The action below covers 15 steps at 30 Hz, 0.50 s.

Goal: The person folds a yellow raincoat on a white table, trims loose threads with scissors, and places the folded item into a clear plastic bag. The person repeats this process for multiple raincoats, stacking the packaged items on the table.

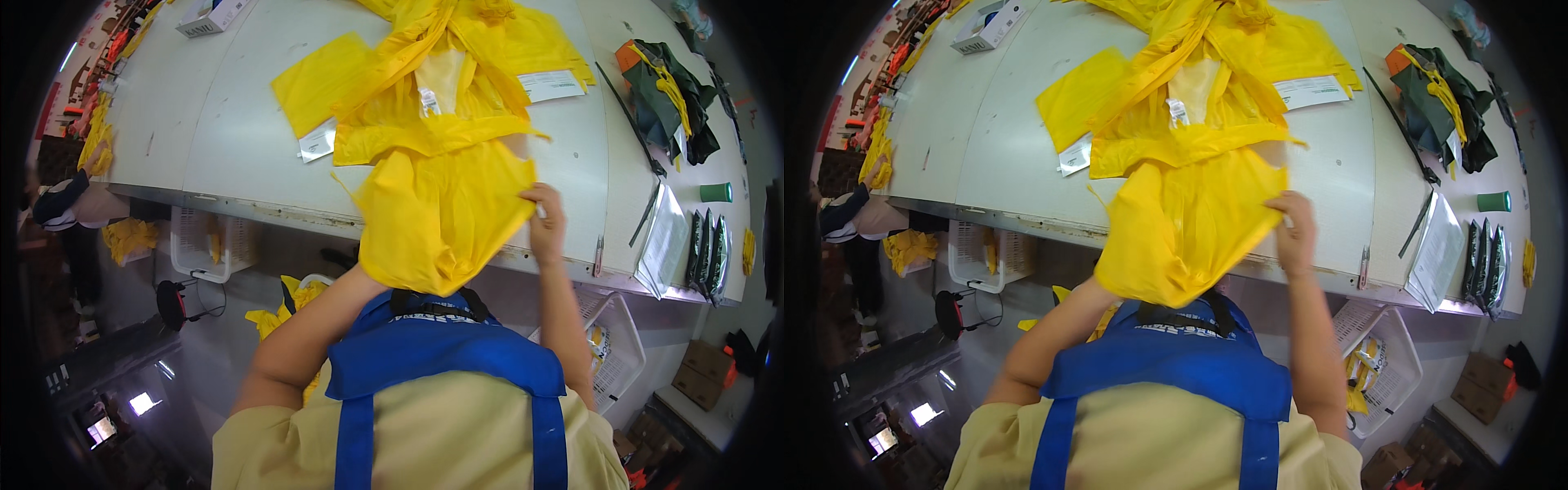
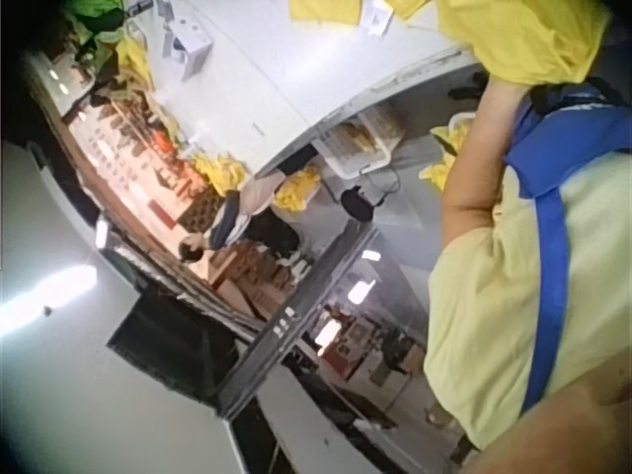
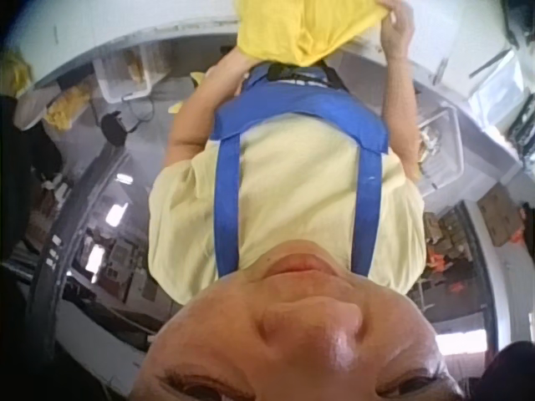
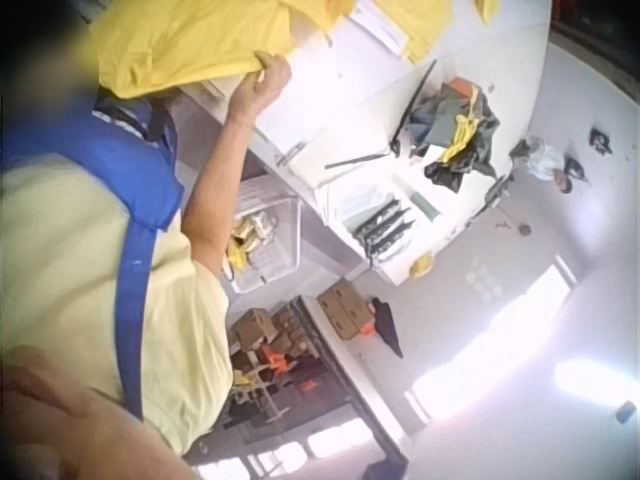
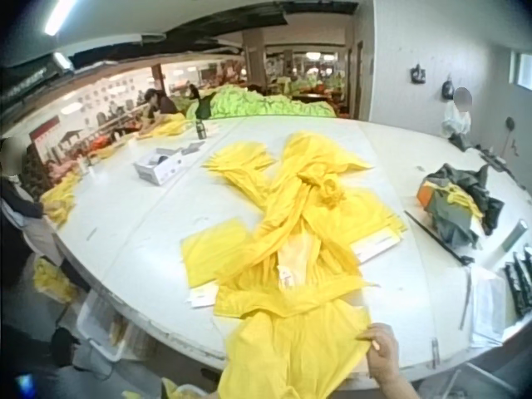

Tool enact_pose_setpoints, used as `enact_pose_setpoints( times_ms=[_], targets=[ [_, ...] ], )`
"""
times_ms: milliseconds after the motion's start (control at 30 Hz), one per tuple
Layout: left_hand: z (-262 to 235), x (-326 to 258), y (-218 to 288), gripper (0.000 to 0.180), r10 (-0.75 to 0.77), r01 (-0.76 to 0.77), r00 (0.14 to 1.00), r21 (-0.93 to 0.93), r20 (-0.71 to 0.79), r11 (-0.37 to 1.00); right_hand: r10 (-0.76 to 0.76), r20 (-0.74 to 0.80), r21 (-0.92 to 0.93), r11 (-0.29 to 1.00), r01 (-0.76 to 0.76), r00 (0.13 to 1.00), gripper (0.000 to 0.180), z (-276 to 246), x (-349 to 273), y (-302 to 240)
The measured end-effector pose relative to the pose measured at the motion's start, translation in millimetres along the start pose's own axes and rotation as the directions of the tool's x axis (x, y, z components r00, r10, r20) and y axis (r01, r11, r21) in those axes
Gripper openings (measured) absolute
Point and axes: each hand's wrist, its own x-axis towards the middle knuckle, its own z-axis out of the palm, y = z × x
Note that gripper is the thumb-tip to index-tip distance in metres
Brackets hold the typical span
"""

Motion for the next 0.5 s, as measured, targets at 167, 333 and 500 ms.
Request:
enact_pose_setpoints(
  times_ms=[167, 333, 500],
  targets=[
    [2, -51, -14, 0.067, -0.367, 0.474, 0.864, -0.31, 0.346, 0.824, 0.033, 0.32, -0.324, 0.943, 0.077, 0.947, 0.022, -74, -8, 36],
    [-3, -26, -32, 0.043, -0.102, 0.27, 0.887, 0.327, -0.449, 0.905, 0.209, 0.423, -0.171, 0.974, -0.149, 0.881, 0.016, -77, -11, 48],
    [-35, -14, -75, 0.014, -0.061, 0.025, 0.956, 0.128, 0.287, 0.991, 0.29, 0.407, -0.485, 0.872, -0.064, 0.866, 0.012, -108, 23, 98]
  ],
)
